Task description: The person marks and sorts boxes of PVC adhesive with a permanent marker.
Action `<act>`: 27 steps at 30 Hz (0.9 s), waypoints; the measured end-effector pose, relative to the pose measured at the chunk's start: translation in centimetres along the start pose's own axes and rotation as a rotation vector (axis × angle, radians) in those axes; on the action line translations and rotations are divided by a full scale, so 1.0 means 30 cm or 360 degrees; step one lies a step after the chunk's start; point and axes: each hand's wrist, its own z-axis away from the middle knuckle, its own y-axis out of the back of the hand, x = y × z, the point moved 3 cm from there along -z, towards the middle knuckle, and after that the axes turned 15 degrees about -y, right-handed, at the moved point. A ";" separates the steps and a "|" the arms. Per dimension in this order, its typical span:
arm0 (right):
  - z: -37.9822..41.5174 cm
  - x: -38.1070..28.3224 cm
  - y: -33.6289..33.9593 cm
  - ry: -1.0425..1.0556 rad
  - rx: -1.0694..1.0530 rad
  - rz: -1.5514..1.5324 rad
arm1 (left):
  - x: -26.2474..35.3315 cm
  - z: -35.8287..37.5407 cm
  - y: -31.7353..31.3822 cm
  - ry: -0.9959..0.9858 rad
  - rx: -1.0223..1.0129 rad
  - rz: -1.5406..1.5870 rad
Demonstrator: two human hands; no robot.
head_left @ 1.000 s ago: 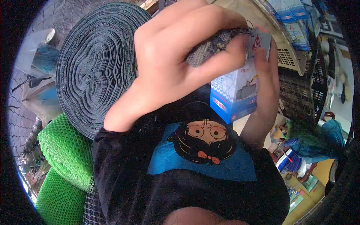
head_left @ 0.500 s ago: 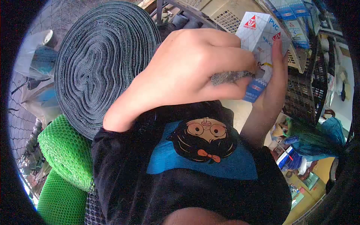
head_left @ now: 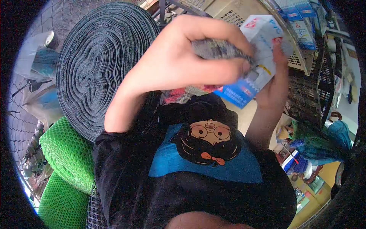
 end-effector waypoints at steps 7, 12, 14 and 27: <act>-0.011 0.078 -0.090 -0.0200 -0.0406 -0.0386 | -0.034 -0.005 -0.002 -0.0015 0.0321 -0.0205; -0.020 0.083 -0.124 -0.0668 -0.0818 -0.0975 | -0.038 -0.007 0.008 0.0194 0.0558 0.0202; -0.026 0.093 -0.099 -0.0763 -0.0765 -0.0782 | -0.034 -0.003 0.011 0.0265 0.0668 0.0161; -0.029 0.059 -0.051 -0.0416 -0.0722 -0.0623 | -0.032 -0.002 0.000 -0.0482 0.0066 -0.1017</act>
